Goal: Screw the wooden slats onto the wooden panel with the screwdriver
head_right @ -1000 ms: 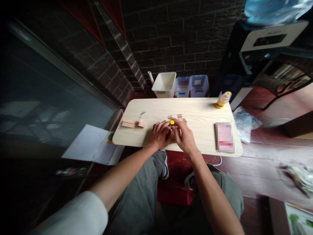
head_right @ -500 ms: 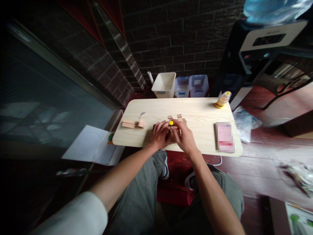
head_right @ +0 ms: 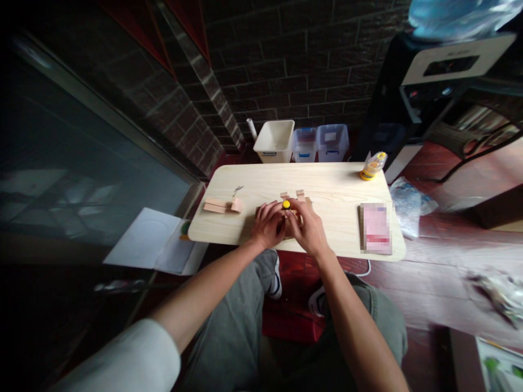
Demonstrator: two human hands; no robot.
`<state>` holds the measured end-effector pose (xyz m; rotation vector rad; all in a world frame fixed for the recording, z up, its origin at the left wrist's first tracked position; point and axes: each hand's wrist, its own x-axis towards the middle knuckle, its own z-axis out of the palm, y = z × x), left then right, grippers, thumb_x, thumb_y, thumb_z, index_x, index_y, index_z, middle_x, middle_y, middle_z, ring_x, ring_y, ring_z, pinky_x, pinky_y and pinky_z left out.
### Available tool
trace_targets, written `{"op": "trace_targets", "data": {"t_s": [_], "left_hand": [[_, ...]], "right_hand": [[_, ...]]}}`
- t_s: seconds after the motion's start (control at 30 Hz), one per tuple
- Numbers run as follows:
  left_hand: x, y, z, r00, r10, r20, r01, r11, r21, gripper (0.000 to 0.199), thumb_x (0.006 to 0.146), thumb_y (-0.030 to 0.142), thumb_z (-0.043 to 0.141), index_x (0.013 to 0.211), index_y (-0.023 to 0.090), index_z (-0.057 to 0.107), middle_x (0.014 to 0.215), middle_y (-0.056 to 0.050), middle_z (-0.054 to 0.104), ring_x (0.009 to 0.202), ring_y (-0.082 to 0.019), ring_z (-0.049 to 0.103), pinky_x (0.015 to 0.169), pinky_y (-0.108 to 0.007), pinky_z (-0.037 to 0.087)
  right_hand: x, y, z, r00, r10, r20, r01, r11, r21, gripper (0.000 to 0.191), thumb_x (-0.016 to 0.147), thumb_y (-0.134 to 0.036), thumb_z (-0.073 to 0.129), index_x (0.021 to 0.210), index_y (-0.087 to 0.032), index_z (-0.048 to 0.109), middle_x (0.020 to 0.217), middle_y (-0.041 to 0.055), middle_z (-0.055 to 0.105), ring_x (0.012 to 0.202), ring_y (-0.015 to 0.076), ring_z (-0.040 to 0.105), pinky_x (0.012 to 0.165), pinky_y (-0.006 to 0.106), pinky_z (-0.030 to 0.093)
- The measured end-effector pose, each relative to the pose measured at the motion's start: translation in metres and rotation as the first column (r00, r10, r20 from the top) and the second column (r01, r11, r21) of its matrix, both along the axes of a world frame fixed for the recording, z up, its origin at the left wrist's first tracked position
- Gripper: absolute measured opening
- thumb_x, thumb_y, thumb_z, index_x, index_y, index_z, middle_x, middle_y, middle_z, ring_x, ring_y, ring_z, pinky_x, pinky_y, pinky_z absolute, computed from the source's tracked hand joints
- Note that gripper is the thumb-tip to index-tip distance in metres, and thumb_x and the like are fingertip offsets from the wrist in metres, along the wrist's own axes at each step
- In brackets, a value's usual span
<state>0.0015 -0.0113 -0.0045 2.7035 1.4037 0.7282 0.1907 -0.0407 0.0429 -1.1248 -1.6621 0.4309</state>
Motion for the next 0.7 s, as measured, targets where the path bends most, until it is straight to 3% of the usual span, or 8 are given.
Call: {"op": "trace_targets", "data": {"t_s": [0.2,0.7], "left_hand": [[0.0008,-0.0011,0.0018,1.0,-0.005,-0.004,0.005,1.0,0.009,0.035,0.094,0.033,0.061,0.129,0.03,0.06,0.153,-0.003,0.058,0.149,-0.03,0.045,0.126,-0.057,0.032],[0.0,-0.0011,0.0011,1.0,-0.009,-0.002,0.009,1.0,0.004,0.035,0.094,0.033,0.062,0.129,0.03,0.06,0.152,-0.004,0.059,0.149,-0.03,0.045,0.126,-0.057,0.031]], "right_hand": [[-0.0003,-0.0019,0.0017,1.0,0.004,-0.02,-0.004,1.0,0.015,0.034,0.107,-0.036,0.051,0.138,-0.026,0.06,0.125,0.0114,0.074,0.103,0.0245,0.074,0.092,0.042,0.062],[-0.0004,-0.0013,0.0008,1.0,0.018,-0.019,-0.018,1.0,-0.004,0.037,0.108,-0.039,0.048,0.141,-0.028,0.059,0.132,0.0114,0.073,0.113,0.0275,0.073,0.098,0.046,0.062]]}}
